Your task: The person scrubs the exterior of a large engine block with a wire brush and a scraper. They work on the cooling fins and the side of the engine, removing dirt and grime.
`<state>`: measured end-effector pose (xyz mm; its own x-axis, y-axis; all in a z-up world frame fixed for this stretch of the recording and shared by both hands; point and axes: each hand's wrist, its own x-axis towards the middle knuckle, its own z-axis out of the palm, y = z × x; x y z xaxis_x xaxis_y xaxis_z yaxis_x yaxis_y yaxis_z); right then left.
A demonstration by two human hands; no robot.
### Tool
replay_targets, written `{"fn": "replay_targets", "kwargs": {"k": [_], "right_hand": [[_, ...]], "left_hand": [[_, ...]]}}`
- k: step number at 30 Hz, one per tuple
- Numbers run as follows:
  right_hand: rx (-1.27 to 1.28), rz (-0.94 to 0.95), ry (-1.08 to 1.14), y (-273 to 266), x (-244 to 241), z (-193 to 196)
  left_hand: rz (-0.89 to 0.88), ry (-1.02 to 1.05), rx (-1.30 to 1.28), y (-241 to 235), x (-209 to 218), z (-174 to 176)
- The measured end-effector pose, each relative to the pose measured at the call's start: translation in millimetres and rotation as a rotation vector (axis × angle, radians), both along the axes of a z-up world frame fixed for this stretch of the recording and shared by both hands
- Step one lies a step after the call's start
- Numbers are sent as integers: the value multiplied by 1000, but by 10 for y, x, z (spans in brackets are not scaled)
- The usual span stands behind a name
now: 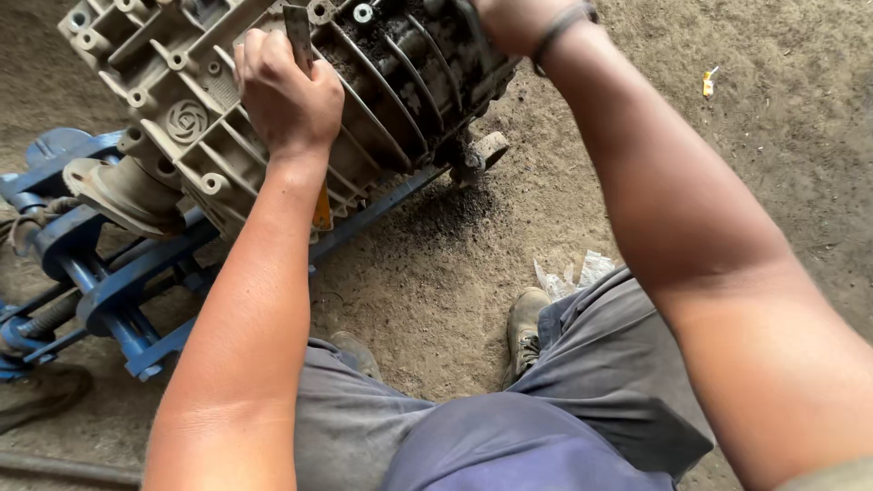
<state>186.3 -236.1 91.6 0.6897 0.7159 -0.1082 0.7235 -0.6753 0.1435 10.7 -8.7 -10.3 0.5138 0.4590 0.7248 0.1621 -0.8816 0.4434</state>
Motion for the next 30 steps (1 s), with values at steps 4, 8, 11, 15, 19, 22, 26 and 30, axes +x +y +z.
{"fn": "replay_targets", "kwargs": {"k": [4, 8, 11, 15, 19, 22, 26, 30], "right_hand": [[560, 38, 9, -338, -355, -340], [842, 211, 10, -1004, -1010, -758], [837, 158, 12, -956, -946, -814], [817, 353, -300, -320, -226, -444], [585, -82, 102, -188, -292, -474], [863, 145, 3, -658, -857, -912], [858, 87, 26, -1121, -1693, -1135], [1006, 126, 34, -1121, -1666, -997]], "left_hand": [[-20, -5, 27, 23, -28, 59], [-5, -3, 3, -20, -38, 48], [12, -21, 33, -29, -2, 91], [-6, -39, 56, -17, -43, 71], [-53, -46, 44, 39, -53, 68], [-21, -27, 58, 31, -32, 27], [-60, 14, -55, 44, 8, 63], [-49, -21, 32, 57, -41, 36]]}}
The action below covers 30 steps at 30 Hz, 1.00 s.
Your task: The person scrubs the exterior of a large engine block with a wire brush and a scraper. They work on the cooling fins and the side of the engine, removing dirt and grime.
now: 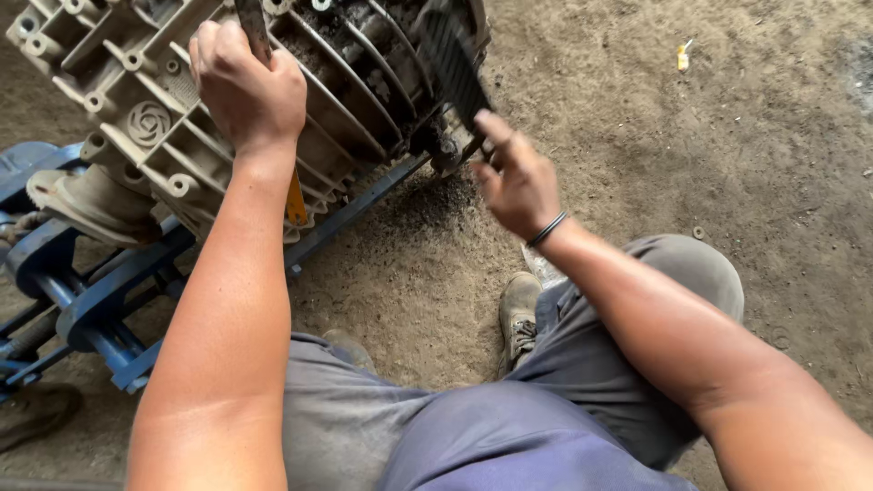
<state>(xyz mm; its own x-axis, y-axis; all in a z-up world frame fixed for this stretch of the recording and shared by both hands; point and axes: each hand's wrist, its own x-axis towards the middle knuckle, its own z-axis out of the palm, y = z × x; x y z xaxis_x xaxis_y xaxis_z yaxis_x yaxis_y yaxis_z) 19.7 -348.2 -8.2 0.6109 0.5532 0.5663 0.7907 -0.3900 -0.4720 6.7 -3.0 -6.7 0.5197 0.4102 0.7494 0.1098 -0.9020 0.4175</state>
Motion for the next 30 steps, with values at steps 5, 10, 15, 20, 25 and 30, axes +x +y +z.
{"fn": "replay_targets", "kwargs": {"k": [5, 10, 15, 20, 25, 30], "right_hand": [[172, -135, -109, -205, 684, 202], [949, -345, 568, -379, 1097, 333], [84, -416, -341, -73, 950, -62], [249, -506, 243, -27, 1030, -21], [-213, -557, 402, 3, 949, -139], [130, -365, 129, -67, 1091, -114]], "left_hand": [[2, 2, 40, -9, -27, -1], [-2, 15, 31, -25, -38, 2], [13, 57, 8, 2, -44, 7], [-1, 67, 30, 10, -64, -21], [7, 64, 77, 51, -46, -41], [5, 118, 45, 82, -44, -76]]}}
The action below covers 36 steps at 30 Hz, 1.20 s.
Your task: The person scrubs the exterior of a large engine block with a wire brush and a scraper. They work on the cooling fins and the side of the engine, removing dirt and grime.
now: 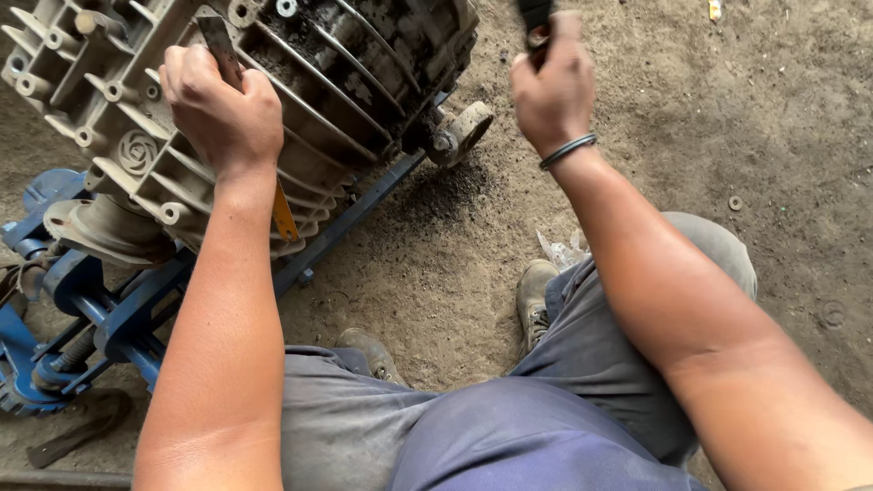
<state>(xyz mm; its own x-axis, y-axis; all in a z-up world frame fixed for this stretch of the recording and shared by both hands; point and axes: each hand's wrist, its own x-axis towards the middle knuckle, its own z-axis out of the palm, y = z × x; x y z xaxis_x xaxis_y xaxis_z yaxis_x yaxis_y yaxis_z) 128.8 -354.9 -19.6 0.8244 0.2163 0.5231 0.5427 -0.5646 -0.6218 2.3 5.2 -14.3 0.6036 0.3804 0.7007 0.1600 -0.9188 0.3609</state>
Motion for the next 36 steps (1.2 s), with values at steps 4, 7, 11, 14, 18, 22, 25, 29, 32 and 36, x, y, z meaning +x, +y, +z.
{"fn": "replay_targets", "kwargs": {"k": [4, 7, 11, 14, 18, 22, 25, 29, 32, 36], "right_hand": [[200, 57, 122, 23, -47, 7], [71, 110, 131, 70, -150, -1], [113, 198, 207, 207, -309, 4], [71, 170, 248, 260, -387, -57], [59, 111, 315, 322, -429, -169], [53, 229, 252, 487, -313, -96], [31, 216, 142, 601, -136, -24], [40, 169, 175, 597, -8, -314], [131, 66, 321, 391, -78, -783], [-80, -202, 528, 21, -143, -1035]], "left_hand": [[5, 2, 6, 4, -2, 5], [-9, -1, -7, 7, -5, 3], [-8, -32, 36, 12, -8, -4], [-8, -6, 7, 9, 6, 0], [-11, -7, 5, 3, -13, -8], [18, -24, 25, -14, 28, 5], [21, -61, 40, -46, 12, 17], [23, -36, 1, -49, 20, 33], [23, -67, 23, -50, 7, 12], [-2, -25, 4, -70, 24, 88]]}}
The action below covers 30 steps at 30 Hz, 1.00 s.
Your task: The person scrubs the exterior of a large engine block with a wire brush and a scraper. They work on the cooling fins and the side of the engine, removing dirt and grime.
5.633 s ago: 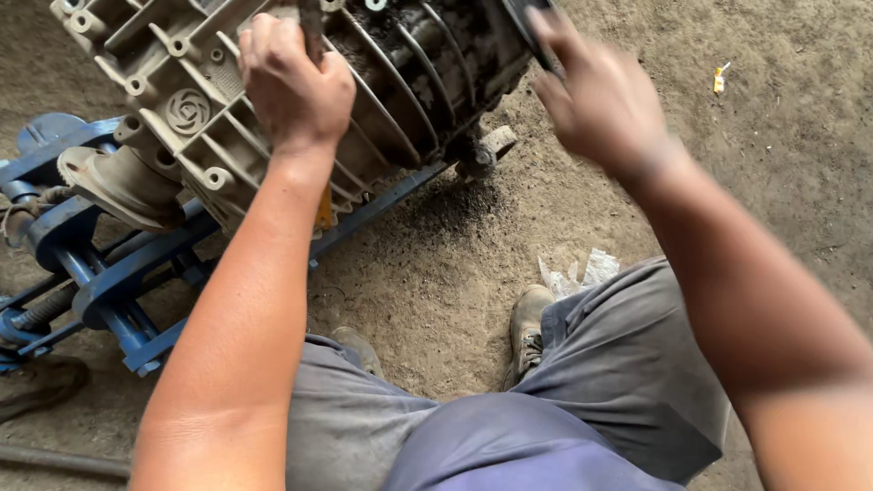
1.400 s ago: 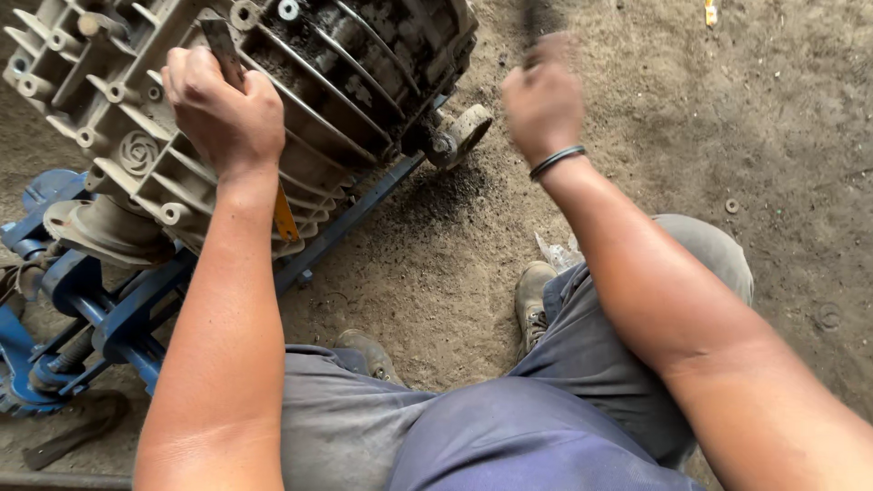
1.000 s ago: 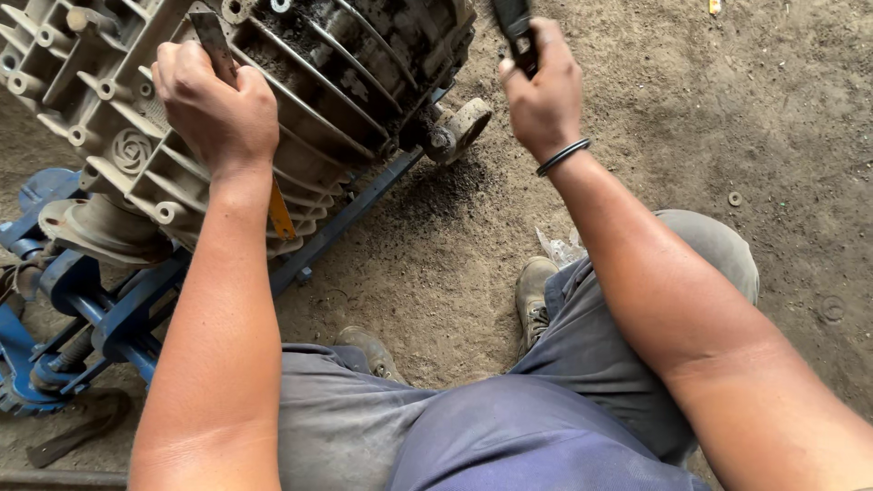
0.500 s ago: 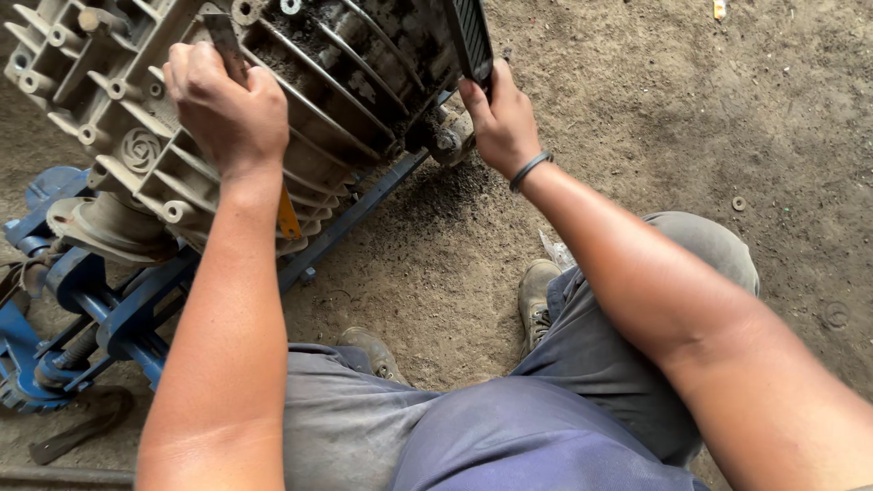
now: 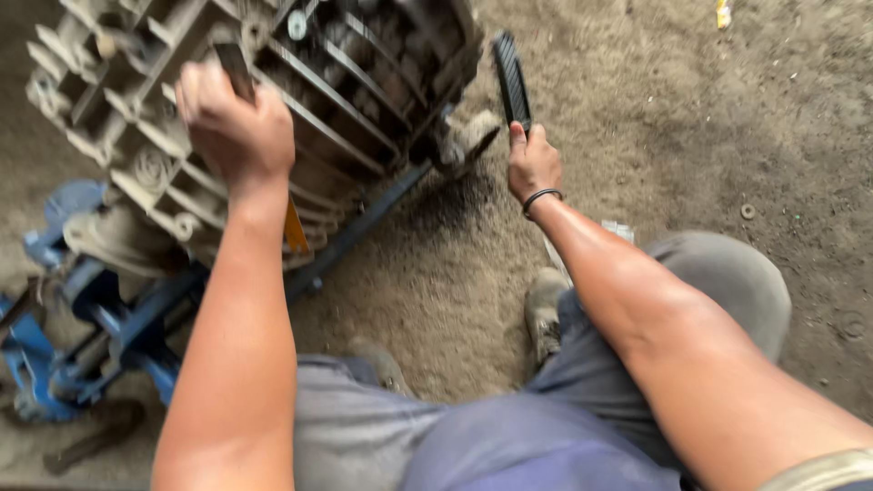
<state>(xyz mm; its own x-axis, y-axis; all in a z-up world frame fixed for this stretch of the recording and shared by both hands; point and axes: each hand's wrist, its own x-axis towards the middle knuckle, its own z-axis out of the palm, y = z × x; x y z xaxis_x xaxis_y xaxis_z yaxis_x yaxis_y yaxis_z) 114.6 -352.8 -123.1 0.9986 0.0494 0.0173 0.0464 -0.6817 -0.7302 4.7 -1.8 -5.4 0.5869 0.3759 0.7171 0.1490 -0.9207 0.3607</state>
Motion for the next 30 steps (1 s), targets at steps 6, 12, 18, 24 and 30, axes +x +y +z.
{"fn": "replay_targets", "kwargs": {"k": [6, 12, 18, 24, 30], "right_hand": [[380, 148, -403, 518, 408, 498], [220, 302, -470, 547, 267, 436], [3, 75, -187, -62, 31, -26], [210, 121, -554, 563, 460, 182], [174, 246, -471, 581, 601, 675]], "left_hand": [[31, 5, -8, -37, -26, -24], [15, -35, 18, -1, -34, -56], [-1, -55, 26, 20, -25, -76], [18, -21, -3, 2, -34, -96], [7, -17, 3, 24, -32, -73]]}}
